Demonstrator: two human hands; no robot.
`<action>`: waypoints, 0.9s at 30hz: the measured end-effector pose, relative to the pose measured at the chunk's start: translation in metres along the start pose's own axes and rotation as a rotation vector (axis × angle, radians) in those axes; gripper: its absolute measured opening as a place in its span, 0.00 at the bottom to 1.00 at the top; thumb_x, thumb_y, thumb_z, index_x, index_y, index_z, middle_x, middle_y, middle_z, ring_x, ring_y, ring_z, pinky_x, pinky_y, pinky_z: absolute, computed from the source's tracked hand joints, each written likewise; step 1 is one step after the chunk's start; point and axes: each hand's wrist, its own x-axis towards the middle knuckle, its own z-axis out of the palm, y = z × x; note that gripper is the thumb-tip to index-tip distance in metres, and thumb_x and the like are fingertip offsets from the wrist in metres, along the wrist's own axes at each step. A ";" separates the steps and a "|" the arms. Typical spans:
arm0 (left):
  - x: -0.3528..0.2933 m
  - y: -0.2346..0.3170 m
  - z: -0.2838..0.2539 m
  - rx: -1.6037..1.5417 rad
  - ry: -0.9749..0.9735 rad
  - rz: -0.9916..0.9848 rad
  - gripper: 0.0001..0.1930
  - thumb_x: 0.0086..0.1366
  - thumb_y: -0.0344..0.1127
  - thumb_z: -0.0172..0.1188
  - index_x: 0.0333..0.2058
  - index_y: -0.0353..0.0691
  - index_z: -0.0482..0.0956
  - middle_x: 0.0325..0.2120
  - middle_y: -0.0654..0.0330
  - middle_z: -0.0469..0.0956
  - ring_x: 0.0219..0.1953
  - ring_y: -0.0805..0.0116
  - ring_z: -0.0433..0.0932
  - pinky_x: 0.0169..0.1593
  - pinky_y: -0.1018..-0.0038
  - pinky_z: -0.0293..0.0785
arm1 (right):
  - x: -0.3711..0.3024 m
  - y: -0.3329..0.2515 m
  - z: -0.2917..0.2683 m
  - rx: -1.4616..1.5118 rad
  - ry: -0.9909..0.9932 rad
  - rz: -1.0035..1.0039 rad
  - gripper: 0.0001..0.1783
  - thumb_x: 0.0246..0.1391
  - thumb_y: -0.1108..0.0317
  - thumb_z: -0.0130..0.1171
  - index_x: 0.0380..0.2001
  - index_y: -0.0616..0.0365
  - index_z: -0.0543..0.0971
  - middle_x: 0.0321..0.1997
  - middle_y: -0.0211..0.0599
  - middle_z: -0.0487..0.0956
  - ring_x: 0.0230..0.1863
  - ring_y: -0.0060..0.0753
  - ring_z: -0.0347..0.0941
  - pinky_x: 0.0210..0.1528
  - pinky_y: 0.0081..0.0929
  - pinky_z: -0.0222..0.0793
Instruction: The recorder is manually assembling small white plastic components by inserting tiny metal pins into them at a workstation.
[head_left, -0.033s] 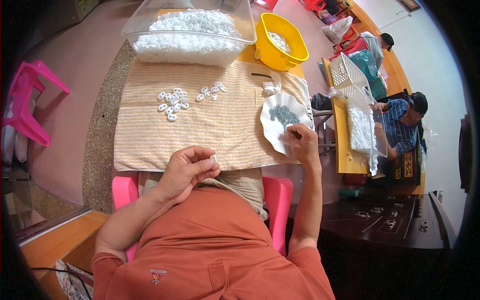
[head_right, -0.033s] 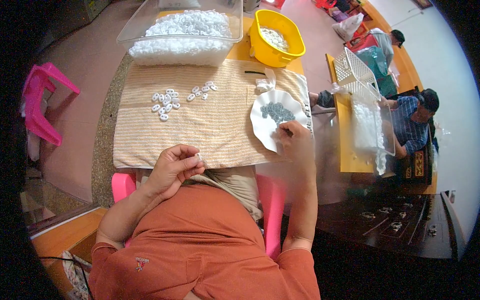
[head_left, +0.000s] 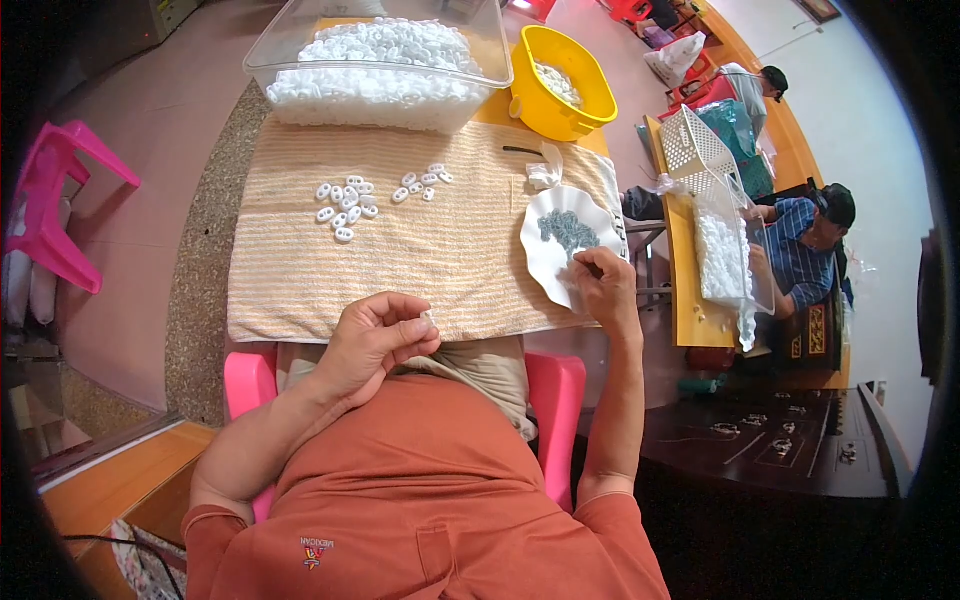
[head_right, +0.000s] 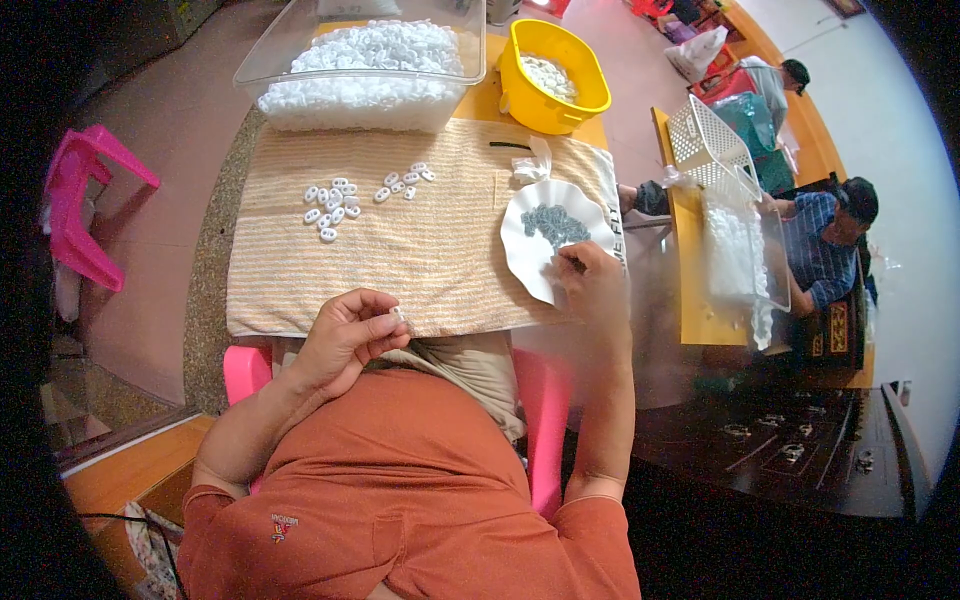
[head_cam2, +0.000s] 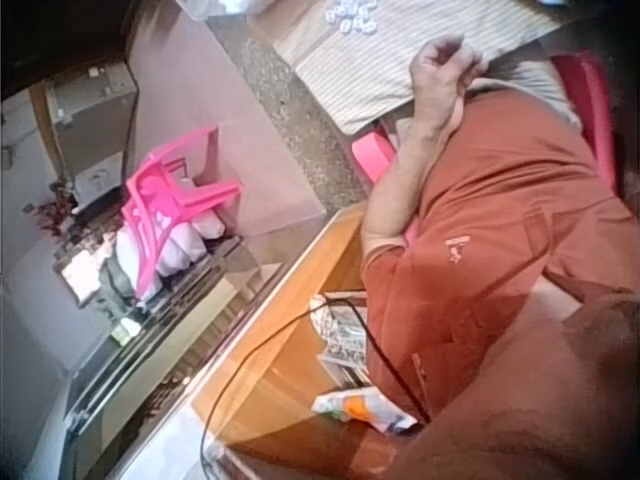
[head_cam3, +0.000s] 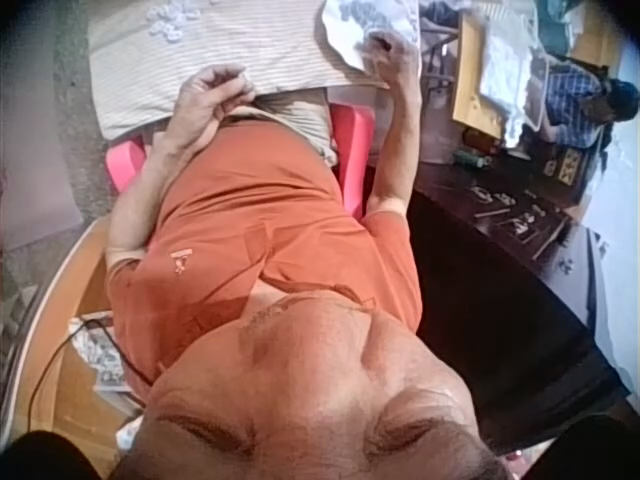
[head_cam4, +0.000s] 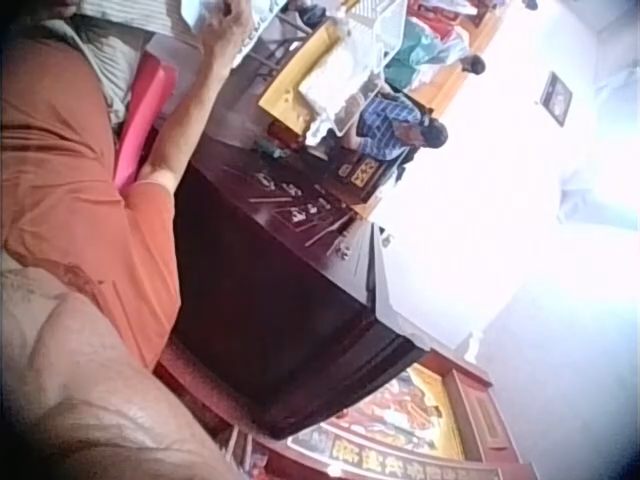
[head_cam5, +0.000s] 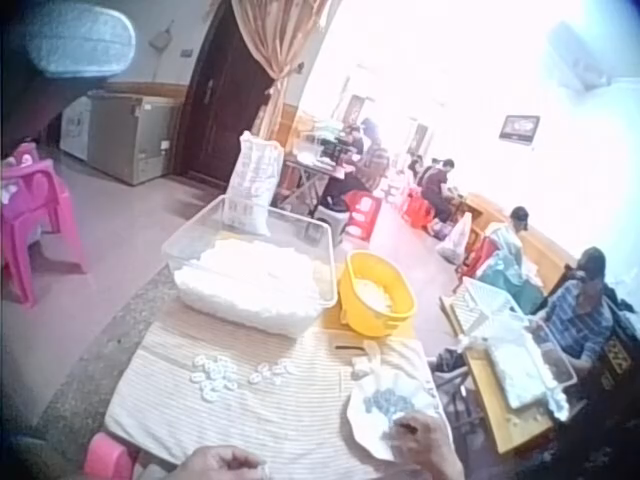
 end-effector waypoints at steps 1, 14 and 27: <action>0.000 0.000 0.000 0.007 -0.004 0.000 0.07 0.60 0.23 0.59 0.39 0.34 0.75 0.31 0.58 0.79 0.33 0.70 0.80 0.41 0.75 0.80 | 0.000 0.000 0.000 0.000 -0.001 0.000 0.04 0.46 0.79 0.61 0.29 0.64 0.78 0.25 0.40 0.79 0.26 0.27 0.76 0.31 0.23 0.71; 0.000 0.000 0.001 0.016 -0.001 -0.003 0.08 0.60 0.22 0.59 0.38 0.33 0.74 0.30 0.57 0.79 0.33 0.70 0.80 0.40 0.76 0.80 | -0.003 0.000 0.002 0.095 0.041 0.088 0.04 0.51 0.78 0.58 0.32 0.65 0.78 0.24 0.33 0.78 0.25 0.20 0.72 0.29 0.19 0.69; -0.001 0.002 0.001 0.002 -0.055 -0.043 0.06 0.60 0.21 0.58 0.37 0.35 0.75 0.34 0.54 0.79 0.37 0.67 0.80 0.42 0.72 0.81 | -0.010 0.010 0.008 0.296 0.131 0.190 0.05 0.55 0.73 0.59 0.33 0.65 0.78 0.23 0.26 0.75 0.23 0.15 0.69 0.26 0.13 0.66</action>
